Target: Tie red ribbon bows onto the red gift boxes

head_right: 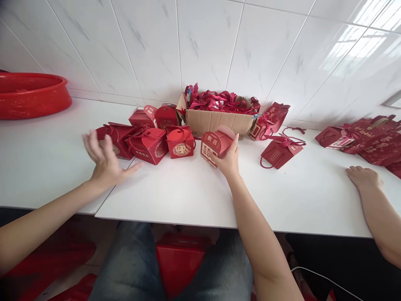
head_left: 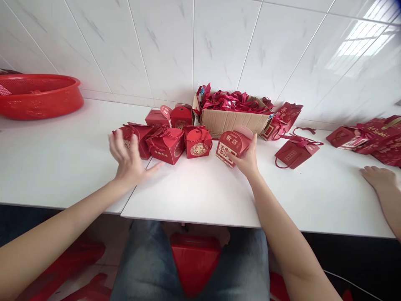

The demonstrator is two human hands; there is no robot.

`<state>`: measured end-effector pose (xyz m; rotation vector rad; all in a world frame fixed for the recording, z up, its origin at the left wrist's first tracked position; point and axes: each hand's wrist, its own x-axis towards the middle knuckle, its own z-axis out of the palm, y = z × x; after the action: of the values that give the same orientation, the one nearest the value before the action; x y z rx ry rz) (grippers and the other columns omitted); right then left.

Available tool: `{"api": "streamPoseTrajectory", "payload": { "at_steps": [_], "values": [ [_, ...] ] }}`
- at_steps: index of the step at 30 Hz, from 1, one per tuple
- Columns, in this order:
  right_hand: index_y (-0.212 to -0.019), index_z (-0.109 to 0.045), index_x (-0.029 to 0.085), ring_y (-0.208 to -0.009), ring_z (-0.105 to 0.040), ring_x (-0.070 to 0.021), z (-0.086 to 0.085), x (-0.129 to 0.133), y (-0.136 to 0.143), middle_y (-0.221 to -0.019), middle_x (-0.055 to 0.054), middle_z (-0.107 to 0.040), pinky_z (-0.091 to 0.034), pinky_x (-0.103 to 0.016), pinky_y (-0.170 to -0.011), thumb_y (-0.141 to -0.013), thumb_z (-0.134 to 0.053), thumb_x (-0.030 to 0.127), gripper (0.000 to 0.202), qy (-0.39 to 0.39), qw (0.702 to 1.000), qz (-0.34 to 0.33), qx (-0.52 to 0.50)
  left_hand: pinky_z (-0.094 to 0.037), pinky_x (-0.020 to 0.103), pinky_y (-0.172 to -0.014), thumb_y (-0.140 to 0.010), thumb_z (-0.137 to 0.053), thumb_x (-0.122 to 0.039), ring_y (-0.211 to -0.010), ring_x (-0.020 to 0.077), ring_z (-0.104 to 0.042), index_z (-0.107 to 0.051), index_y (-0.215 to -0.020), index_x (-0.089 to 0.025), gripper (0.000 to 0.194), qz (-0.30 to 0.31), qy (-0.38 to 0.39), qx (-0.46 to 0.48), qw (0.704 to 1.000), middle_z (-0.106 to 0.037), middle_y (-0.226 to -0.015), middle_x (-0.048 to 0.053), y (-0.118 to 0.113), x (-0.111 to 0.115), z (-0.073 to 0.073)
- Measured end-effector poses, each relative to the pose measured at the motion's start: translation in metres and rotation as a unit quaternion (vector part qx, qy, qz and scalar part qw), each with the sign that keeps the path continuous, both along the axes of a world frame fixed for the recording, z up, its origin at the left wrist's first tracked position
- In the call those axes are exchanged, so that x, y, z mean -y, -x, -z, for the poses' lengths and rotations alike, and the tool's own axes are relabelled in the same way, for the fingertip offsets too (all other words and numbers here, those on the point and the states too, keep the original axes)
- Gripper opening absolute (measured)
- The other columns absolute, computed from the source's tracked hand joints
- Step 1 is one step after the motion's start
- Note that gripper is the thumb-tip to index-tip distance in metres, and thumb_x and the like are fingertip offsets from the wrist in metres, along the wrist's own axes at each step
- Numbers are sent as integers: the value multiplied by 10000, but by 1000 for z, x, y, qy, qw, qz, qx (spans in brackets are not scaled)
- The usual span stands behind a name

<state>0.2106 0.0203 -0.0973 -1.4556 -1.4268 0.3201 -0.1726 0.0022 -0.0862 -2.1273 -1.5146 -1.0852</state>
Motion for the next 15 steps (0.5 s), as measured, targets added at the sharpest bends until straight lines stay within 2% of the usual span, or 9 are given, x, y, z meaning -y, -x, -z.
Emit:
{"api": "streamPoseTrajectory", "payload": {
  "at_steps": [2, 6, 8, 11, 15],
  "values": [
    [-1519, 89, 200, -1421, -283, -357, 0, 0, 2, -1543, -214, -199, -345, -542, -1092, -613, -772, 437, 1272, 2, 1000, -11, -2, 14, 709, -1104, -575, -826, -554, -1412, 527, 140, -77, -1513, -329, 1221, 75, -21, -87, 993, 159, -1588, 110, -15, -1, 1],
    [-1514, 113, 208, -1427, -278, -332, 1, 0, 3, -1555, -200, -177, -348, -513, -1103, -615, -768, 430, 1279, 8, 1000, -20, -3, 38, 716, -1089, -760, -697, -507, -1453, 473, -25, -381, -1411, -479, 724, 180, 40, -188, 965, -135, -1604, 37, -47, -15, 3],
    [-1515, 110, 211, -1427, -277, -329, 1, 0, 2, -1555, -196, -175, -345, -510, -1106, -614, -768, 431, 1277, 10, 1000, -18, -3, 58, 737, -1064, -832, -617, -500, -1449, 471, -72, -429, -1394, -469, 594, 170, 66, -214, 960, -201, -1593, 61, -64, -25, 2],
    [-1517, 103, 210, -1428, -273, -329, 2, -1, 1, -1553, -193, -178, -339, -509, -1112, -611, -770, 435, 1277, 8, 1000, -17, -3, 44, 775, -1023, -875, -542, -528, -1445, 488, -54, -408, -1425, -421, 576, 138, 97, -213, 962, -146, -1612, 103, -85, -42, -2],
    [-1511, 135, 226, -1409, -310, -319, 5, -3, 0, -1538, -190, -214, -353, -520, -1103, -627, -769, 435, 1282, 4, 999, -39, -10, 43, 788, -1010, -901, -503, -498, -1454, 479, 7, -364, -1455, -390, 582, 112, 138, -191, 965, -75, -1627, 99, -101, -64, -2]
  ]
}}
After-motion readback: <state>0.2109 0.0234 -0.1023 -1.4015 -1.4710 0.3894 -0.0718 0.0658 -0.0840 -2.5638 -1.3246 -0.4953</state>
